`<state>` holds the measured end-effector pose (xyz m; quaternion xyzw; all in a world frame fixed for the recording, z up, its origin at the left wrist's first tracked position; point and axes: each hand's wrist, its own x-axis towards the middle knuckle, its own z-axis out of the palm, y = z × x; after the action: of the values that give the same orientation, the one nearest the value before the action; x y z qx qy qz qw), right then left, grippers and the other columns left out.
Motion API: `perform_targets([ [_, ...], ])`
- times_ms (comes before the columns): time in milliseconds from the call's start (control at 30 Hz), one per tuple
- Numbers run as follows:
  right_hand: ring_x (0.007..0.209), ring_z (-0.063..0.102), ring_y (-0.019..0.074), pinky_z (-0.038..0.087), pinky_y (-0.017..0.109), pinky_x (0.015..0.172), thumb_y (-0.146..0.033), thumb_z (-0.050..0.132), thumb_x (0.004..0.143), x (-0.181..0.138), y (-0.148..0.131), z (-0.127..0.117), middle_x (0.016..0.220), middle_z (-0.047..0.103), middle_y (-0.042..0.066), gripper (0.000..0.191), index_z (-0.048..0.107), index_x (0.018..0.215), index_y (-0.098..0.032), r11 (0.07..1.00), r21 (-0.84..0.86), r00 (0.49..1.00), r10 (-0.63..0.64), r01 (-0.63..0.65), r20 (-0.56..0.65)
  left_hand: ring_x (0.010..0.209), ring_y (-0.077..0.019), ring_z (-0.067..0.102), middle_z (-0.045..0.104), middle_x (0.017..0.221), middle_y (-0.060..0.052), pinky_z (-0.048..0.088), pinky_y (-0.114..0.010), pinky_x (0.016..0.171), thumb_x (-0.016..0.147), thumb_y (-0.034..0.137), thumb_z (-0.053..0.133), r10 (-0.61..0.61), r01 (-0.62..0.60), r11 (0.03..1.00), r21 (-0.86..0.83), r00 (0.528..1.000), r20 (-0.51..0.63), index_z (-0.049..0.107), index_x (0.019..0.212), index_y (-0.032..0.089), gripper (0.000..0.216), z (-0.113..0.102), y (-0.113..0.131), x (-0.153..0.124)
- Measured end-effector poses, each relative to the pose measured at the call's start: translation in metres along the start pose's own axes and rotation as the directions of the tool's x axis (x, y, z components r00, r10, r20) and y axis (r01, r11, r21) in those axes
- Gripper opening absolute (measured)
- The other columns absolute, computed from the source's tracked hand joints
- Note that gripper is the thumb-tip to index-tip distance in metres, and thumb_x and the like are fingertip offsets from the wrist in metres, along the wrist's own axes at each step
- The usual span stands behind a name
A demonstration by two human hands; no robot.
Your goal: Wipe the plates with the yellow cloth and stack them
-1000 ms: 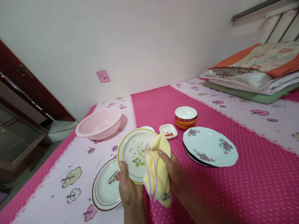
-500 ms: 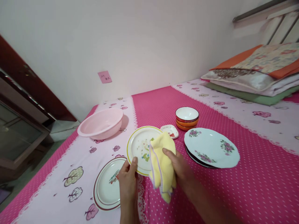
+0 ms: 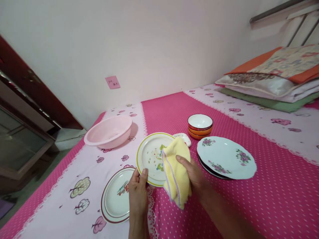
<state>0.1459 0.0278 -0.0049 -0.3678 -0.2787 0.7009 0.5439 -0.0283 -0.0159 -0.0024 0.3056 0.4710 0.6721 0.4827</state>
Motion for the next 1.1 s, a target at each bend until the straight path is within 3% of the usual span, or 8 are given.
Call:
perform_targets([
  [233, 0.099, 0.077, 0.0317, 0.062, 0.04, 0.087, -0.043, 0.078, 0.078, -0.024, 0.046, 0.028, 0.113, 0.079, 0.011, 0.048, 0.069, 0.119, -0.02, 0.998, 0.014, 0.982, 0.066, -0.069, 0.176, 0.095, -0.0247, 0.076, 0.081, 0.101, -0.006, 0.058, -0.035, 0.087, 0.078, 0.04, 0.087, 0.013, -0.017, 1.0, -0.017, 0.982, -0.189, 0.071, 0.109, 0.021, 0.04, 0.007, -0.002, -0.001],
  [400, 0.101, 0.075, 0.0305, 0.061, 0.038, 0.085, -0.031, 0.073, 0.078, -0.024, 0.028, 0.014, 0.112, 0.08, 0.008, 0.041, 0.074, 0.117, -0.02, 0.902, -0.429, 0.859, 0.179, 0.051, 0.48, 0.095, -0.0242, 0.074, 0.078, 0.094, -0.004, 0.057, -0.037, 0.088, 0.077, 0.039, 0.086, 0.071, -0.104, 0.99, -0.093, 0.948, -0.311, 0.068, 0.099, 0.022, 0.033, 0.001, -0.001, 0.004],
  [467, 0.104, 0.074, 0.0305, 0.061, 0.038, 0.085, -0.031, 0.073, 0.079, -0.021, 0.006, 0.006, 0.114, 0.079, 0.008, 0.043, 0.072, 0.12, -0.02, 0.807, -0.567, 0.875, 0.145, 0.165, 0.461, 0.087, -0.021, 0.073, 0.076, 0.09, -0.002, 0.058, -0.033, 0.08, 0.074, 0.039, 0.087, 0.092, -0.148, 0.979, -0.14, 0.934, -0.346, 0.068, 0.097, 0.021, 0.035, 0.0, -0.002, 0.007],
  [567, 0.102, 0.073, 0.0303, 0.059, 0.04, 0.086, -0.041, 0.074, 0.083, -0.018, -0.025, -0.003, 0.12, 0.076, 0.01, 0.056, 0.061, 0.134, -0.021, 0.563, -0.769, 0.953, -0.159, 0.302, 0.258, 0.064, -0.0126, 0.064, 0.072, 0.081, 0.001, 0.05, -0.023, 0.058, 0.071, 0.04, 0.089, 0.14, -0.193, 0.976, -0.1, 0.91, -0.389, 0.069, 0.095, 0.018, 0.038, -0.002, -0.004, 0.01],
  [667, 0.103, 0.072, 0.0351, 0.056, 0.046, 0.088, -0.047, 0.069, 0.091, -0.014, -0.035, -0.011, 0.12, 0.073, 0.016, 0.051, 0.061, 0.132, -0.019, 0.155, -0.943, 0.899, -0.38, 0.295, 0.218, 0.052, -0.0076, 0.054, 0.069, 0.075, 0.003, 0.043, -0.019, 0.048, 0.069, 0.039, 0.089, 0.163, -0.226, 0.969, -0.096, 0.886, -0.435, 0.069, 0.093, 0.017, 0.038, -0.005, -0.004, 0.013],
  [800, 0.123, 0.063, 0.0433, 0.048, 0.058, 0.105, -0.038, 0.084, 0.082, -0.008, -0.008, -0.016, 0.133, 0.068, 0.023, 0.057, 0.068, 0.13, -0.012, -0.199, -0.92, 0.911, -0.176, 0.337, 0.372, 0.05, -0.0063, 0.052, 0.069, 0.077, 0.004, 0.043, -0.018, 0.046, 0.072, 0.03, 0.085, 0.156, -0.257, 0.958, -0.128, 0.84, -0.52, 0.069, 0.093, 0.016, 0.03, -0.013, -0.005, 0.017],
  [900, 0.141, 0.05, 0.0433, 0.039, 0.061, 0.118, -0.033, 0.087, 0.081, -0.009, 0.022, -0.009, 0.155, 0.052, 0.024, 0.078, 0.056, 0.148, -0.009, -0.22, -0.891, 0.904, -0.075, 0.397, 0.421, 0.053, -0.0074, 0.055, 0.07, 0.08, 0.003, 0.041, -0.018, 0.044, 0.074, 0.025, 0.082, 0.155, -0.266, 0.955, -0.132, 0.826, -0.542, 0.068, 0.096, 0.016, 0.027, -0.018, -0.005, 0.019],
  [1100, 0.154, 0.036, 0.0366, 0.02, 0.057, 0.131, -0.04, 0.074, 0.093, -0.01, 0.067, -0.007, 0.161, 0.046, 0.022, 0.072, 0.052, 0.153, -0.007, -0.102, -0.805, 0.81, -0.003, 0.584, 0.587, 0.059, -0.0089, 0.059, 0.073, 0.084, 0.001, 0.042, -0.018, 0.047, 0.073, 0.027, 0.084, 0.122, -0.232, 0.959, -0.162, 0.855, -0.503, 0.067, 0.091, 0.017, 0.027, -0.017, -0.007, 0.019],
])
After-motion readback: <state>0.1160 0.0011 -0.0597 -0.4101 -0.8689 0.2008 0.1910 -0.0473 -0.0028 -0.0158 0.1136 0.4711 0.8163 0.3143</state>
